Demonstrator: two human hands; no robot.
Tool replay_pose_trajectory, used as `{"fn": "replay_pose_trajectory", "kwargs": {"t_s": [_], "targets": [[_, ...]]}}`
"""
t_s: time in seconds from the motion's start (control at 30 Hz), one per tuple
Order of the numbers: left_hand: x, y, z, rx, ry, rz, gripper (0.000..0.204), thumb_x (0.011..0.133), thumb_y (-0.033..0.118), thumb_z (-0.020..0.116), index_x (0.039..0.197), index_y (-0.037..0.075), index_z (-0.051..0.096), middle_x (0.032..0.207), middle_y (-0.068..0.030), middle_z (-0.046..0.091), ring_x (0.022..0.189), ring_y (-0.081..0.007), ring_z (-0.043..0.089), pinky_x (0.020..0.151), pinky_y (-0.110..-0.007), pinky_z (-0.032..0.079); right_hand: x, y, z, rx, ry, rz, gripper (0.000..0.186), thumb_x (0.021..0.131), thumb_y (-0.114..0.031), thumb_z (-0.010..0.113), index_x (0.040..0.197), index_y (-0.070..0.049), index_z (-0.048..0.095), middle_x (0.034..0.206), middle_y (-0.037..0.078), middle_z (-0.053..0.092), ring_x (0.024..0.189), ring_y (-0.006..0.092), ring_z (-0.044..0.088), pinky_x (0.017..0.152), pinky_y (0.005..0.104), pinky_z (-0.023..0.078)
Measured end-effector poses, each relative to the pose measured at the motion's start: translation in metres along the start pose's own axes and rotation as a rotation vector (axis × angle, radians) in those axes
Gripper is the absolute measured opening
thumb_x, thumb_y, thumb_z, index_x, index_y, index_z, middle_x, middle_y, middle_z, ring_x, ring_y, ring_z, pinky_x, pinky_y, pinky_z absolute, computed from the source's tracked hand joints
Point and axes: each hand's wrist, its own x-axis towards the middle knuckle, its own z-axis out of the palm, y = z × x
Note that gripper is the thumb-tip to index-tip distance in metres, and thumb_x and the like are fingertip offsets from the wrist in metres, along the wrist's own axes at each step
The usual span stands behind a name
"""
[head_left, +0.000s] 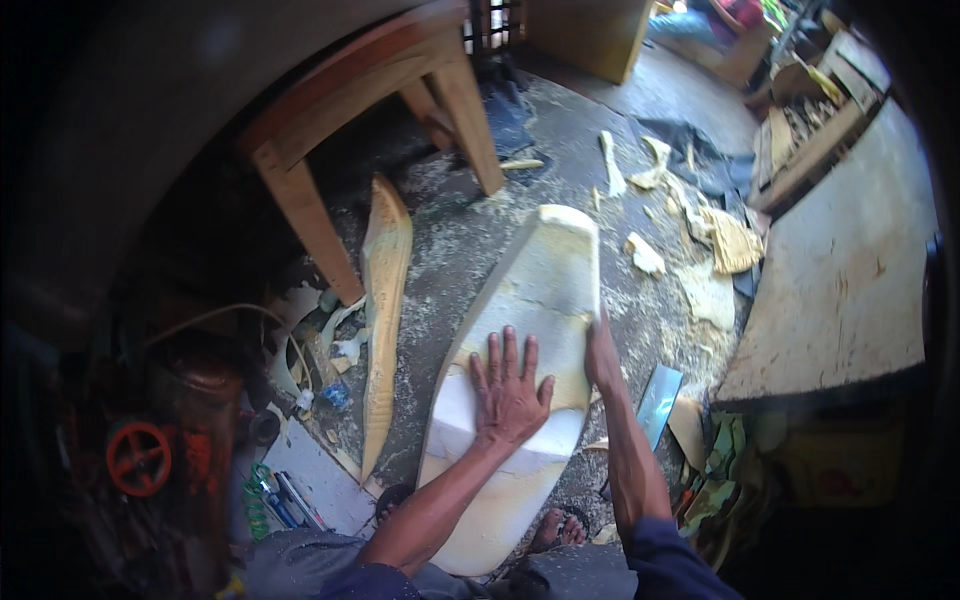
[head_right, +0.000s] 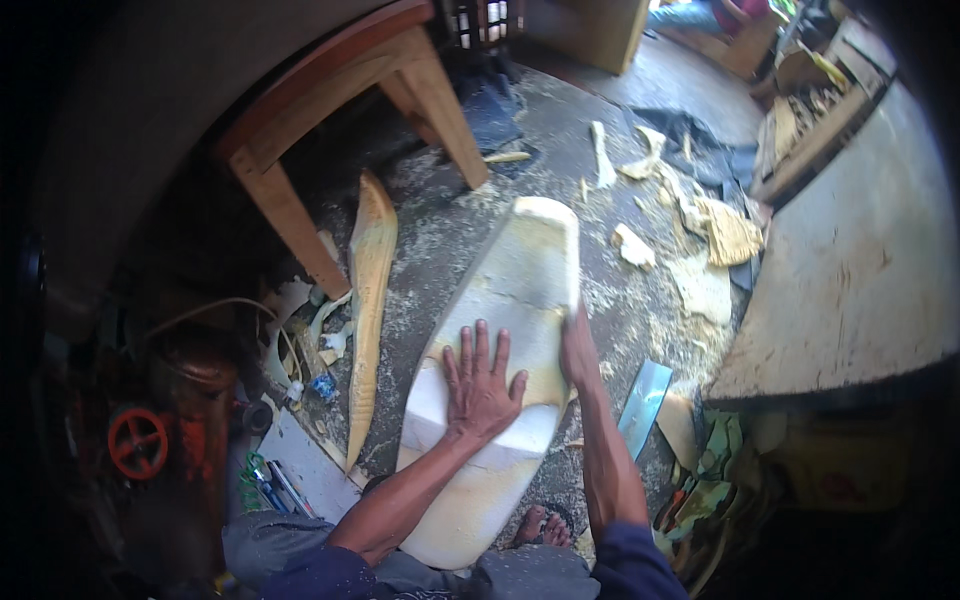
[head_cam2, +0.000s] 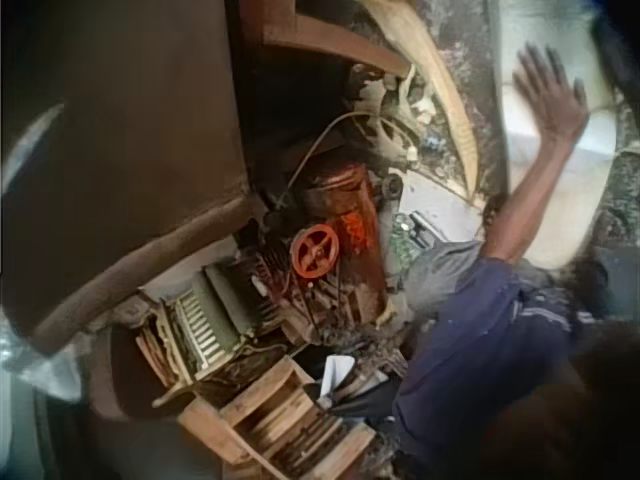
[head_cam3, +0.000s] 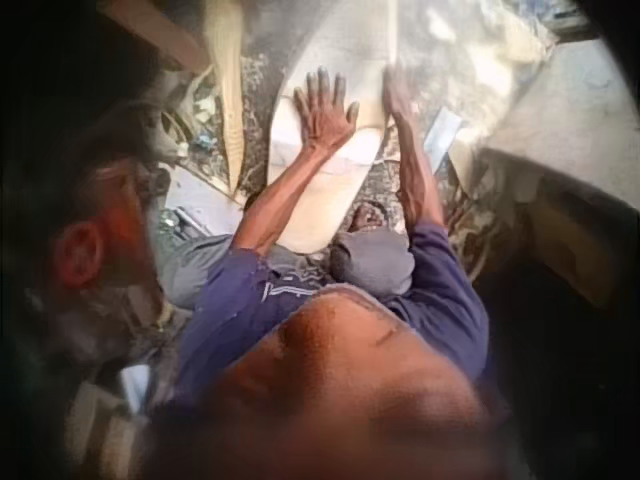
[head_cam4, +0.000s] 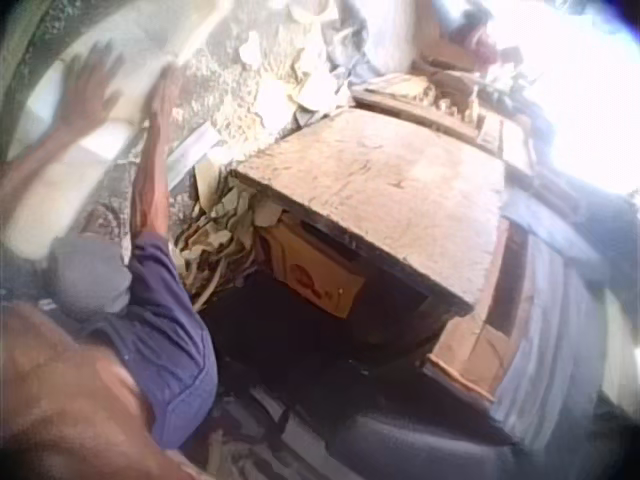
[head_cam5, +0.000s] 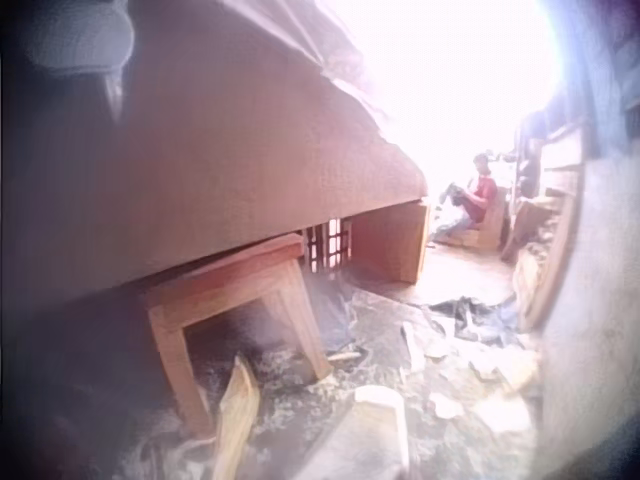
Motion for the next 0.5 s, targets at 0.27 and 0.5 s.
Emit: {"fn": "replay_pose_trajectory", "kwargs": {"t_s": [0.27,0.5], "targets": [[0.105,-0.069,-0.029,-0.816,0.240,-0.310,0.049,0.102,0.041,0.053,0.132,0.006,0.066,0.119,-0.0234,0.069,0.119,-0.0360,0.065,0.103,-0.042,0.048,-0.139,-0.018,-0.034,-0.380,0.078,0.685,0.058,0.108,-0.047,0.044,0.104,0.001,0.077,0.087,0.024,0.075,0.093,0.0309,0.075,0.092,0.0434,0.055],[0.236,-0.104,0.036,-1.080,-0.185,-0.345,0.076,0.107,0.059,0.025,0.154,0.002,0.042,0.158,-0.0251,0.039,0.149,-0.0420,0.032,0.124,-0.044,0.026,0.004,-0.030,-0.026,-0.147,0.162,0.099,0.078,0.107,-0.051,0.046,0.164,-0.002,0.024,0.164,0.024,0.036,0.150,0.0336,0.037,0.124,0.0412,0.028]]}}
